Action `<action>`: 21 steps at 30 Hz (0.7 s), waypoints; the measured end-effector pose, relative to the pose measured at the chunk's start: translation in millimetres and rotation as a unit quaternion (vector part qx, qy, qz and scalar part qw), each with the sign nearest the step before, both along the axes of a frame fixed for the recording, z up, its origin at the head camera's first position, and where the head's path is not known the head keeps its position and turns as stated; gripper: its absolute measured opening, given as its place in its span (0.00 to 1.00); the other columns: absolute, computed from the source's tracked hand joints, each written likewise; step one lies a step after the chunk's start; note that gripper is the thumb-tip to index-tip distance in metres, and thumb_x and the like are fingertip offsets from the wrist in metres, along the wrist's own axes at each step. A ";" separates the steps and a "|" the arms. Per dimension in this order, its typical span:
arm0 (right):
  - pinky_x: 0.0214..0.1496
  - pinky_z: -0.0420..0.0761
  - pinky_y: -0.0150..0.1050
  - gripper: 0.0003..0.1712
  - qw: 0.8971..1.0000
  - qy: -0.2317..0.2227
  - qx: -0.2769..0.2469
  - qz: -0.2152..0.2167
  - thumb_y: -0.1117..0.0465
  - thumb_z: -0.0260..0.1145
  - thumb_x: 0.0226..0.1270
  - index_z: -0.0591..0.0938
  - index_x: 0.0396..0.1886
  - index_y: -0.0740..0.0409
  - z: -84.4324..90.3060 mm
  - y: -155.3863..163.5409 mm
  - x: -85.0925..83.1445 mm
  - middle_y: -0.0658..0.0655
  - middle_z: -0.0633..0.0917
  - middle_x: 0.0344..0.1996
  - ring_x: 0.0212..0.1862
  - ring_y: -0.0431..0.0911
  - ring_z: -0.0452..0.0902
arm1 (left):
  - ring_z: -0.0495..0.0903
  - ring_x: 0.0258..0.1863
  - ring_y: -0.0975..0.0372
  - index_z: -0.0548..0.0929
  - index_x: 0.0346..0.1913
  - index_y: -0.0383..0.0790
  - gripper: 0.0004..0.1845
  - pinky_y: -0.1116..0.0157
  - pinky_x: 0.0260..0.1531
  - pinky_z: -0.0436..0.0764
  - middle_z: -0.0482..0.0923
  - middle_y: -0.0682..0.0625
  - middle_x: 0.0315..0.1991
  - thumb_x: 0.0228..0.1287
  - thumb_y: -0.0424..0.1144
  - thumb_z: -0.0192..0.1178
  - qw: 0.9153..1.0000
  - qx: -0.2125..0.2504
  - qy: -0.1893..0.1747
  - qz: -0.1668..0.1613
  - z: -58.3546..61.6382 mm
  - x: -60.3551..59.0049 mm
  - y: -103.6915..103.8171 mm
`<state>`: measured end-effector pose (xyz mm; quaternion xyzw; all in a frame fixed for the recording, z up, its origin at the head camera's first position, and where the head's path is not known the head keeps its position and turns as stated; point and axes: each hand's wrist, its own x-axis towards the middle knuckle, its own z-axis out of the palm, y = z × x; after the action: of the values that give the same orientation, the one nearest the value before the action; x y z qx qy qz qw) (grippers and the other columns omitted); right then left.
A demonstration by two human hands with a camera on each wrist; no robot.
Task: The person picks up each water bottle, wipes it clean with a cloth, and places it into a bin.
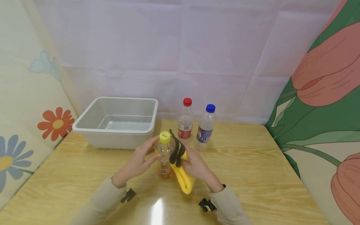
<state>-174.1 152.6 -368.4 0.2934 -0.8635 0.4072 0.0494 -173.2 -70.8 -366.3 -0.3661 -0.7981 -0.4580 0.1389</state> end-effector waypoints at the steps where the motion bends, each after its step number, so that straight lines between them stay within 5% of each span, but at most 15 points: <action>1: 0.50 0.76 0.48 0.38 1.000 0.000 0.000 -0.003 0.79 0.60 0.48 0.64 0.63 0.65 -1.3 -0.2 0.1 0.63 0.78 0.47 0.44 0.50 0.74 | 0.71 0.53 0.48 0.59 0.64 0.28 0.31 0.62 0.47 0.78 0.64 0.35 0.60 0.60 0.32 0.58 1.000 0.000 -0.001 0.000 -0.3 -0.1 0.0; 21: 0.44 0.78 0.45 0.38 0.999 -0.016 0.000 -0.028 0.79 0.59 0.46 0.63 0.63 0.68 -23.3 -2.4 2.9 0.65 0.79 0.44 0.39 0.49 0.75 | 0.70 0.54 0.46 0.59 0.64 0.28 0.31 0.60 0.47 0.78 0.63 0.35 0.61 0.60 0.32 0.59 1.000 0.005 0.007 0.006 -2.4 -0.1 0.3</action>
<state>-171.3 150.2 -391.7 0.2629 -0.8721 0.4101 0.0468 -173.3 -70.6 -368.7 -0.3635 -0.7973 -0.4583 0.1488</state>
